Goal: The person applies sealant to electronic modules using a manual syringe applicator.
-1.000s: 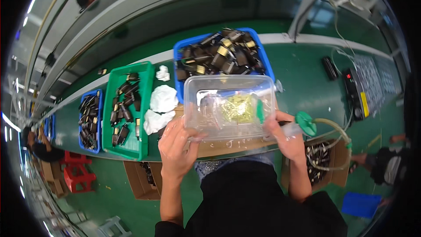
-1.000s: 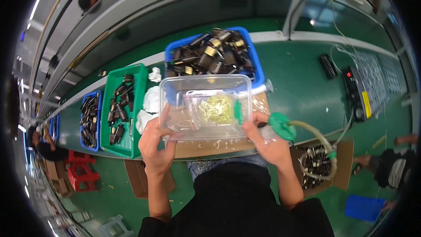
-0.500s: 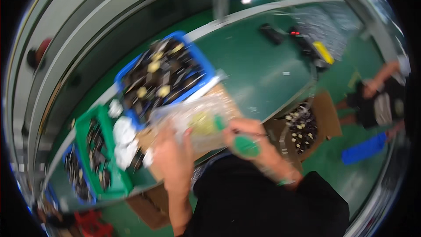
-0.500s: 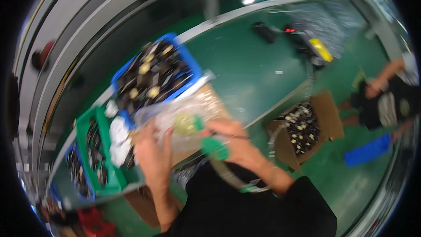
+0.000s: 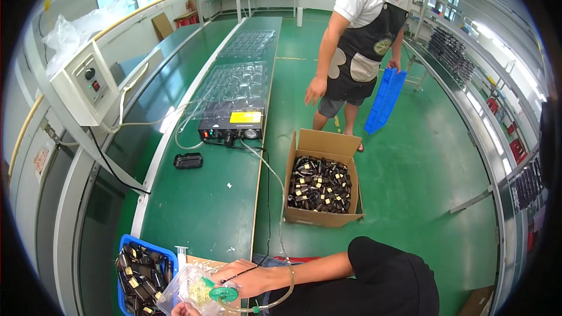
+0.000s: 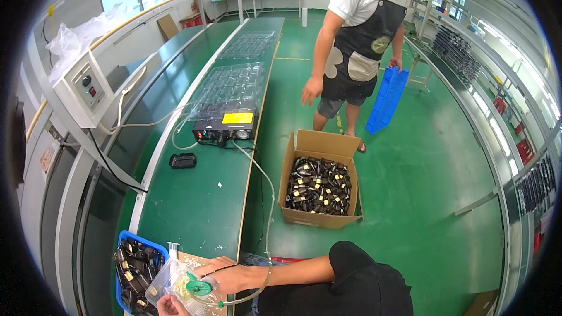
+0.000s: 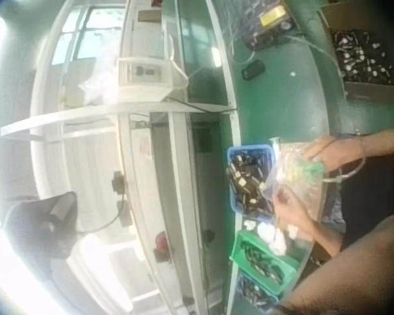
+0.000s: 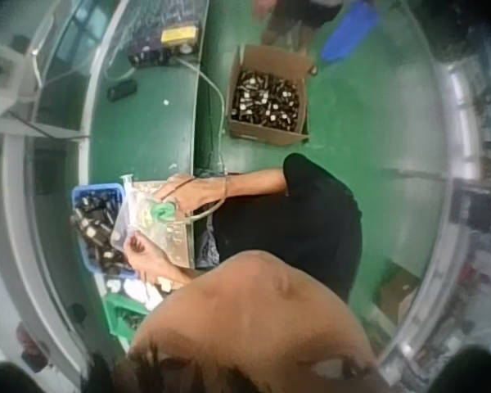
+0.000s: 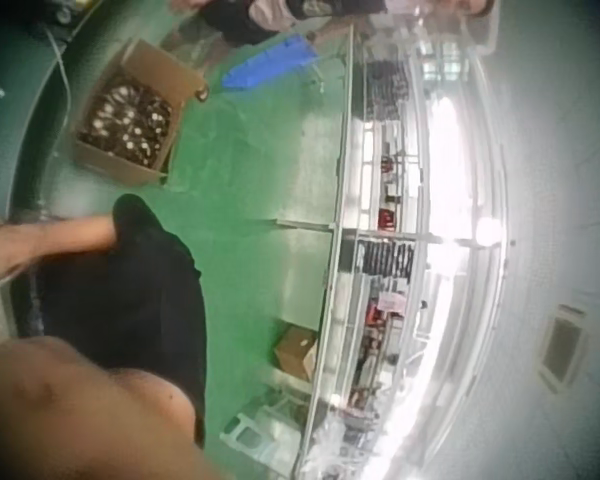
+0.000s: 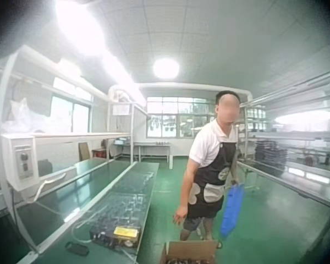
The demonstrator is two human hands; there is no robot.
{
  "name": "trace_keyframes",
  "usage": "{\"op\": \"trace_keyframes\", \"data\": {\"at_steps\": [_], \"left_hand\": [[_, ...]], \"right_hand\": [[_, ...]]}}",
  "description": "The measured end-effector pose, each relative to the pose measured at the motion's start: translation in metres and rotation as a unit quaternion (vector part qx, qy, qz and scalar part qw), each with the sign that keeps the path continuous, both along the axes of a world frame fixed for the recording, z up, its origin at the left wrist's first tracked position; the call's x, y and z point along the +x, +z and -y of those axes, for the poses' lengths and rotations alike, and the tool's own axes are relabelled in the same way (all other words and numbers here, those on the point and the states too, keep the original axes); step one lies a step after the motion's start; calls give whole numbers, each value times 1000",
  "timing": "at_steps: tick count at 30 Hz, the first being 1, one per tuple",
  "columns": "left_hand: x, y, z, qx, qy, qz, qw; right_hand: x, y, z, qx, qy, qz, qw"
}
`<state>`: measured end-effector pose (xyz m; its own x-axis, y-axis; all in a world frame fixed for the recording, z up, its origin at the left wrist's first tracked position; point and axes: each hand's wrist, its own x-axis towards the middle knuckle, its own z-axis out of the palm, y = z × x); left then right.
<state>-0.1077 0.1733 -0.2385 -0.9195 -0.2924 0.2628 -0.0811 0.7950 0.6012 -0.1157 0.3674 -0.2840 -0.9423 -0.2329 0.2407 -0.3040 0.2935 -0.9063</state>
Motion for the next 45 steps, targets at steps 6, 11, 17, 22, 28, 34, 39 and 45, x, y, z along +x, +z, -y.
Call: {"op": "trace_keyframes", "data": {"at_steps": [6,11,17,22,28,34,39,45], "left_hand": [[-1,-13,12,210,-46,9,977],[10,-24,44,302,-133,45,943],[12,-22,43,277,-115,107,948],[13,-28,55,284,-134,128,941],[4,-30,47,351,-144,166,911],[-13,-30,31,124,-124,151,973],[-20,-28,17,130,-114,152,973],[-24,-44,36,176,-174,151,957]], "right_hand": [[-8,3,4,-32,6,-45,998],[-9,-11,22,-25,13,-77,997],[-5,-16,26,-7,41,-36,998],[-2,-16,26,-9,28,-46,999],[-7,-20,22,4,22,-48,999],[-7,-26,18,3,28,-17,999],[-7,-18,6,-17,3,-12,1000],[-7,-23,12,41,36,99,994]]}}
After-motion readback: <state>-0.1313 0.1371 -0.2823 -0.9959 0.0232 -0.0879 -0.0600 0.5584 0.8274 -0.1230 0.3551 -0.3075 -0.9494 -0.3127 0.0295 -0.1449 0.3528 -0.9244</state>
